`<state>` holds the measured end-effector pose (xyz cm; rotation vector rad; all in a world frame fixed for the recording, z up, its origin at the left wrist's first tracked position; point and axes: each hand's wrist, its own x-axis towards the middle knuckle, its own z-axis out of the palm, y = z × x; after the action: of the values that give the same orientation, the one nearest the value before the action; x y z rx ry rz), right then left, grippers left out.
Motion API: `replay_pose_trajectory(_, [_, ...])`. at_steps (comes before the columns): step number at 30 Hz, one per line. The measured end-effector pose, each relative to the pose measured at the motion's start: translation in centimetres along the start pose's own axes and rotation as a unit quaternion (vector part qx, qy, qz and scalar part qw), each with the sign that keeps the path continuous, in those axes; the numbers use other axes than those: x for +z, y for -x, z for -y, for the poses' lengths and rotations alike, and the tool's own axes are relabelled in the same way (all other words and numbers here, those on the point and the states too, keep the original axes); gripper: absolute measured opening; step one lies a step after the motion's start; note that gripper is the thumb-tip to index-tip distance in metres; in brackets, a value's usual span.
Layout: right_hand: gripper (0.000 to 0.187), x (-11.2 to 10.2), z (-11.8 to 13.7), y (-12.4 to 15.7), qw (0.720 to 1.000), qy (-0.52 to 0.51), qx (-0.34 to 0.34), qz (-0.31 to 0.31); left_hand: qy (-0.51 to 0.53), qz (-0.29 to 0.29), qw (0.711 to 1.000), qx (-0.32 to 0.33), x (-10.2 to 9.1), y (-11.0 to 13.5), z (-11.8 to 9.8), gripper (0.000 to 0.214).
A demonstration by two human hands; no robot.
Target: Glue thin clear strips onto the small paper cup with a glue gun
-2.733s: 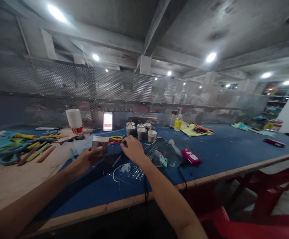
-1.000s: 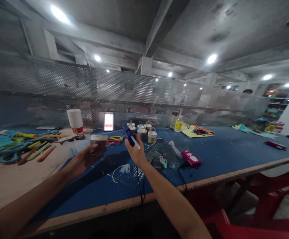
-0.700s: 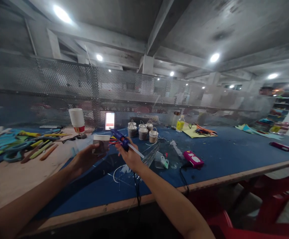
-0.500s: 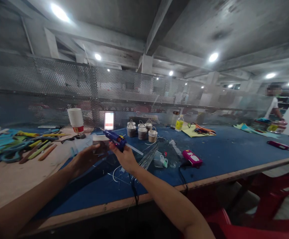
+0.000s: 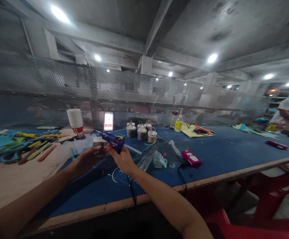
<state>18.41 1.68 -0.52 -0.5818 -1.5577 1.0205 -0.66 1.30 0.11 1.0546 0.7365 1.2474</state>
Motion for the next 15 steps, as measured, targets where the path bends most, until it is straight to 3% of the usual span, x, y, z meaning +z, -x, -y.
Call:
replay_pose_trajectory(8, [0.049,0.0,0.5,0.1,0.999,0.037,-0.014,0.001,-0.012,0.005,1.0,0.011,-0.6,-1.1,0.8,0.043])
replay_pose_trajectory(15, [0.061,0.1,0.3,0.0,1.0,-0.013,0.011,0.021,0.011,-0.028,0.999,0.019,-0.1,-0.6,0.3,0.031])
